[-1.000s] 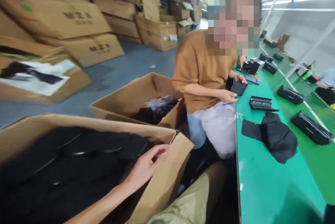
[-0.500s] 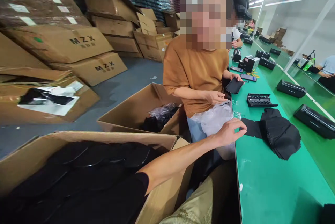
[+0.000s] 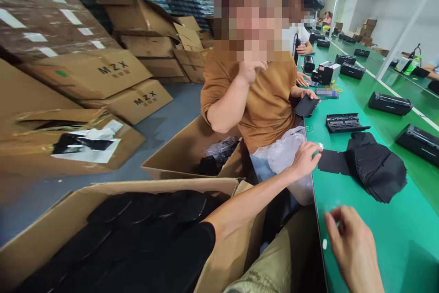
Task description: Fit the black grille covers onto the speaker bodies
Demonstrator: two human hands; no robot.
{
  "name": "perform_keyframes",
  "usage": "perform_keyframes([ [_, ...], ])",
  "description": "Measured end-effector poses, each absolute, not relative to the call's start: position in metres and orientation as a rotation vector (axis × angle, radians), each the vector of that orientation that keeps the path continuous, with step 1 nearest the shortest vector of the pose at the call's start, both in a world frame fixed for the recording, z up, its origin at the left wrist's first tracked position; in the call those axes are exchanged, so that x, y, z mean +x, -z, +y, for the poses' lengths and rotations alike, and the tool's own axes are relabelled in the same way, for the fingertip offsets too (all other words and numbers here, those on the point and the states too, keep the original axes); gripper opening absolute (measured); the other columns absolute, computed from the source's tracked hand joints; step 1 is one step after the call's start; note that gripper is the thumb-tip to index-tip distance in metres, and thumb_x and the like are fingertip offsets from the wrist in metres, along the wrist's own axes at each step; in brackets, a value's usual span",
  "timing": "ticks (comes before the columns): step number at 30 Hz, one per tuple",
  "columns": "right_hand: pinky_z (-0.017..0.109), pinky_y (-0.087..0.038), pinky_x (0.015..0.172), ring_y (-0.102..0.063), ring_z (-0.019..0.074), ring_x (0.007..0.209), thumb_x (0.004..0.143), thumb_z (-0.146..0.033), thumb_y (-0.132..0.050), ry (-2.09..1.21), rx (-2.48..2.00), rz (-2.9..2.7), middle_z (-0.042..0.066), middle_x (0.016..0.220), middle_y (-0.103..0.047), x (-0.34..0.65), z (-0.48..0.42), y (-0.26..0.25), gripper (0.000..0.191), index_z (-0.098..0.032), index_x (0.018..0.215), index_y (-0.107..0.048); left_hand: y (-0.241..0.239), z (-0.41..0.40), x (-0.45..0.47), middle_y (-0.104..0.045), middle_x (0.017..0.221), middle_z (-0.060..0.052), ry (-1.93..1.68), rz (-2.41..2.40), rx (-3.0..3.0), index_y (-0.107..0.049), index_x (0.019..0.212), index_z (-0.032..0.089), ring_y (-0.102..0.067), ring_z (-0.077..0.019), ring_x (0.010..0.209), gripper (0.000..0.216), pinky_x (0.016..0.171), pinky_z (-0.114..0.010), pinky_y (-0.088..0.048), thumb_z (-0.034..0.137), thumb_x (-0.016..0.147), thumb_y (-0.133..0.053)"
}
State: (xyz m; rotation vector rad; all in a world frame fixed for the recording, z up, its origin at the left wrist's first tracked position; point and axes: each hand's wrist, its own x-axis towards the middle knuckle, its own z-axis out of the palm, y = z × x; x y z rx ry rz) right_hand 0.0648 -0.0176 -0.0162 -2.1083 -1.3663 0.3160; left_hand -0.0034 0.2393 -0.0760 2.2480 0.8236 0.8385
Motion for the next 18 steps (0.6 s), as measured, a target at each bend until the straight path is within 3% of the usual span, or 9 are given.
perform_keyframes([
  [2,0.033,-0.048,0.060,-0.062,0.0217,0.064,0.092,-0.068,-0.049,-0.229,-2.252,-1.314,0.004,0.078,-0.067,0.078,0.040,0.014,0.046,-0.027,0.076,-0.064,0.081,0.245,-0.005,-0.065,0.132,-0.011,-0.880,0.990,2.147,-0.071,0.122,0.020,-0.051,-0.0288,0.131,0.031,0.116,-0.046,-0.041,0.024,0.093,-0.062],
  [5,0.035,-0.048,0.071,-0.068,0.0279,0.083,0.092,-0.058,-0.052,-0.201,-2.448,-1.234,0.010,0.092,-0.072,0.096,0.105,0.018,0.039,-0.023,0.090,-0.069,0.089,0.247,-0.004,-0.049,0.151,-0.016,-0.867,1.106,2.040,-0.066,0.133,0.020,-0.040,-0.0343,0.146,0.047,0.124,-0.052,-0.034,0.032,0.088,-0.071],
  [10,0.040,-0.048,0.075,-0.071,0.0341,0.089,0.093,-0.047,-0.055,-0.299,-2.556,-1.136,0.014,0.092,-0.075,0.117,0.128,0.036,0.034,-0.021,0.097,-0.077,0.098,0.239,-0.001,-0.036,0.161,-0.014,-0.799,1.083,1.945,-0.062,0.139,0.026,-0.029,-0.0354,0.156,0.058,0.130,-0.052,-0.026,0.042,0.085,-0.076],
  [14,0.037,-0.049,0.072,-0.073,0.0305,0.080,0.091,-0.048,-0.055,-0.454,-2.513,-1.056,0.010,0.072,-0.073,0.132,0.124,0.035,0.040,-0.019,0.102,-0.081,0.093,0.237,0.005,-0.037,0.162,-0.013,-0.798,1.102,1.908,-0.059,0.141,0.027,-0.029,-0.0344,0.157,0.060,0.131,-0.052,-0.026,0.040,0.085,-0.074],
  [18,0.035,-0.049,0.068,-0.072,0.0285,0.073,0.083,-0.053,-0.058,-0.505,-2.448,-0.974,0.007,0.061,-0.069,0.139,0.125,0.031,0.044,-0.018,0.096,-0.082,0.086,0.237,0.011,-0.025,0.170,-0.015,-0.755,1.095,1.931,-0.054,0.148,0.026,-0.022,-0.0395,0.160,0.072,0.130,-0.060,-0.024,0.046,0.082,-0.075],
])
